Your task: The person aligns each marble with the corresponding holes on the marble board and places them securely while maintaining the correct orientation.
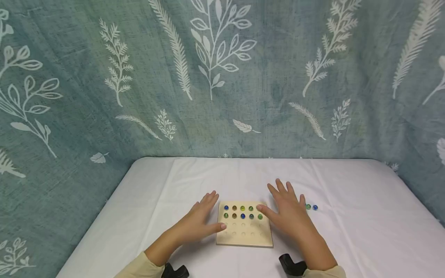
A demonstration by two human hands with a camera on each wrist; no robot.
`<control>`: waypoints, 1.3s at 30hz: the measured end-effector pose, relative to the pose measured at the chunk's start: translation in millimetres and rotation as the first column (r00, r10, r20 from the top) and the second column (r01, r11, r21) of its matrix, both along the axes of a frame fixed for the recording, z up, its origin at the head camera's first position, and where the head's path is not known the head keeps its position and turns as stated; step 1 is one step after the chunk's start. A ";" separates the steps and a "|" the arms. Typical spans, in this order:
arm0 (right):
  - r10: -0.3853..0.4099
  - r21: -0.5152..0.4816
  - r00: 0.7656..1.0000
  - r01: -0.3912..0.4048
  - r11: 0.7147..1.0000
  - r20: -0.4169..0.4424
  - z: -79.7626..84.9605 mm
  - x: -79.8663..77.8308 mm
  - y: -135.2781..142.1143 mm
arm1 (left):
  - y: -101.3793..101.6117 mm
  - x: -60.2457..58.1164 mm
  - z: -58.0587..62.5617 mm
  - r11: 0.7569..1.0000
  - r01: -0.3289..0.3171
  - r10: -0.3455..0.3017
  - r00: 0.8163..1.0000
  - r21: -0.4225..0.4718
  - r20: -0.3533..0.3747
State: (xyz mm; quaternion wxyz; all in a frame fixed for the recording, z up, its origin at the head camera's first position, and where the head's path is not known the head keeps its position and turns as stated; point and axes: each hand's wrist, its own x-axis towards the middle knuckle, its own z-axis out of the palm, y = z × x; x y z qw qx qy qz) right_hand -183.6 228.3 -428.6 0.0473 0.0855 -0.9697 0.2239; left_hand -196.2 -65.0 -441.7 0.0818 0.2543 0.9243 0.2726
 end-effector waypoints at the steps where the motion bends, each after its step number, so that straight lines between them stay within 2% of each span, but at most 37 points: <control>1: 0.005 -0.019 1.000 -0.005 1.000 0.002 0.1 1.1 4.8 | -0.5 1.8 -2.8 1.000 0.016 -0.016 1.000 0.004 0.009; 6: -0.005 -0.111 0.999 0.010 0.994 0.042 -5.1 4.4 36.9 | -2.9 9.4 -15.0 0.996 0.080 -0.079 0.996 -0.024 0.049; 12: -0.168 -0.175 0.984 0.176 0.969 0.057 -23.2 3.0 74.9 | -7.1 13.3 -21.0 0.994 0.112 -0.111 0.989 -0.007 0.093; 15: -0.202 -0.219 0.978 0.208 0.953 0.053 -31.0 0.3 83.2 | -9.3 13.1 -23.3 0.992 0.128 -0.127 0.986 -0.007 0.108; 20: -0.194 -0.281 0.981 0.194 0.940 0.028 -38.1 -4.5 85.4 | -11.0 10.7 -26.4 0.991 0.134 -0.133 0.985 -0.001 0.109; 26: -0.187 -0.254 0.979 0.201 0.946 0.078 -36.8 -17.8 81.4 | -13.8 5.0 -31.6 0.995 0.084 -0.088 0.992 0.050 0.088; 30: -0.186 -0.243 0.976 0.210 0.947 0.116 -39.9 -28.4 80.7 | -14.8 3.3 -35.2 0.993 0.084 -0.090 0.993 0.079 0.078; 39: -0.151 -0.242 0.981 0.178 0.954 0.123 -42.8 -32.4 75.6 | -17.1 3.6 -37.8 0.992 0.077 -0.084 0.994 0.103 0.063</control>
